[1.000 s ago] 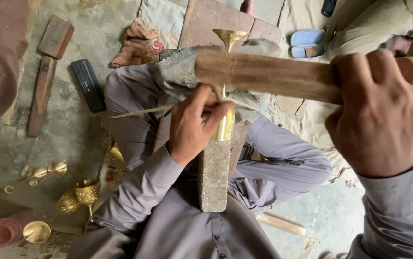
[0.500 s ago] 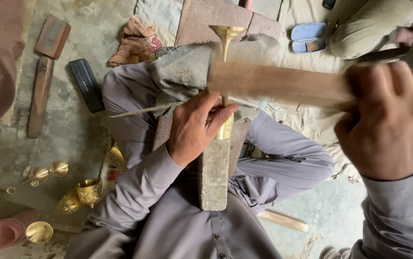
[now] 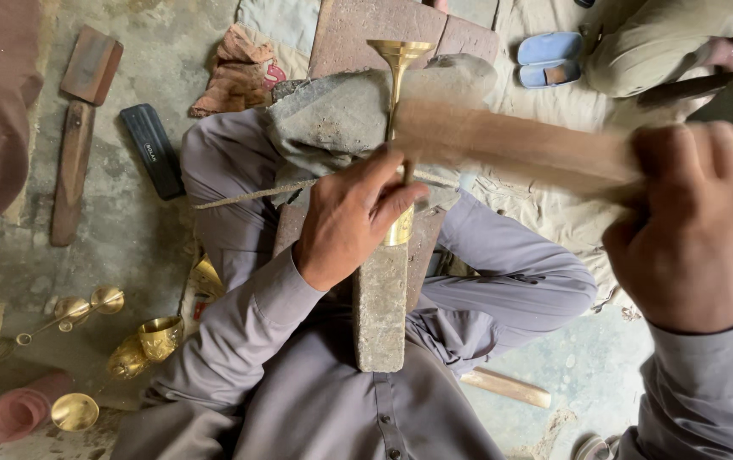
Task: The person sits on the floor and uses a wooden mallet to strike a metal chisel, engraving a decorative pattern onto a brass candlestick holder. The person repeatedly repositions the chisel and strikes it to create a textured design on the metal surface.
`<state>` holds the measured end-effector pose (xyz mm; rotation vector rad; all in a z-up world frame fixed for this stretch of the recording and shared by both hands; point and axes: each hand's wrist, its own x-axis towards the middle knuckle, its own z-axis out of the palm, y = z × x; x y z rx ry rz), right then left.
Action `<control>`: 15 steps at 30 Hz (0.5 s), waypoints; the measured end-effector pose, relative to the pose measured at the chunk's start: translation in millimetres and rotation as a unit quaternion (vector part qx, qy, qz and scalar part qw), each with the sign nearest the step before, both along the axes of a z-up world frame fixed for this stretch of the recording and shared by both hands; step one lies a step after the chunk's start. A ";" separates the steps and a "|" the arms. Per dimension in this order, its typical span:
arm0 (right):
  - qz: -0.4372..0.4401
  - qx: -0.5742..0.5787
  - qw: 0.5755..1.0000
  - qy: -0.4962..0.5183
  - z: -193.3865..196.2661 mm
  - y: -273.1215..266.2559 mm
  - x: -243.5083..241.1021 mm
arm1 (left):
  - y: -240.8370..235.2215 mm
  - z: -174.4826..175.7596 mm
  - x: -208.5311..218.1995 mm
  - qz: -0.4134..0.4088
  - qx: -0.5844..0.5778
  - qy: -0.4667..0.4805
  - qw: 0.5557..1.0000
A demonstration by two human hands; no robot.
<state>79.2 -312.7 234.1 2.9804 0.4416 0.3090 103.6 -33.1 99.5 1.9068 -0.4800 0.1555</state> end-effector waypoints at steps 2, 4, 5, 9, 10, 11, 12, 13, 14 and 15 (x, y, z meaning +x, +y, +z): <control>0.002 -0.036 0.999 -0.007 -0.8 -2.8 -1.5 | -2.5 -1.4 0.4 -0.007 0.027 0.017 0.999; 0.005 0.089 0.996 0.000 -3.4 -5.4 -5.5 | -2.8 -4.0 -2.4 -0.007 0.027 -0.005 1.000; 0.005 0.146 0.989 0.003 -5.2 -5.8 -7.3 | -2.4 -5.1 -3.6 -0.007 0.028 -0.017 0.999; -0.003 0.031 0.999 -0.043 -8.3 -6.5 -12.2 | -3.5 -8.0 -7.1 -0.006 0.048 -0.029 0.998; -0.006 0.025 0.999 -0.047 -12.1 -6.2 -9.5 | -3.3 -8.6 -6.9 -0.010 0.062 -0.020 0.998; -0.009 0.019 0.998 -0.053 -13.3 -6.9 -10.3 | -3.9 -8.9 -5.7 -0.015 0.075 -0.012 0.997; -0.016 0.106 0.994 -0.033 -19.2 -7.1 -6.7 | -4.2 -8.4 -4.8 -0.023 0.058 -0.016 0.998; -0.013 0.096 0.995 -0.036 -22.1 -9.1 -6.8 | -3.7 -7.6 -3.7 -0.031 0.041 -0.019 0.998; -0.010 0.087 0.995 -0.039 -25.2 -12.1 -7.1 | -3.8 -6.4 -2.3 -0.039 0.025 -0.023 0.999; 0.007 -0.020 0.998 -0.067 -27.2 -15.8 -10.3 | -4.0 -5.3 -1.0 -0.042 0.026 -0.022 0.999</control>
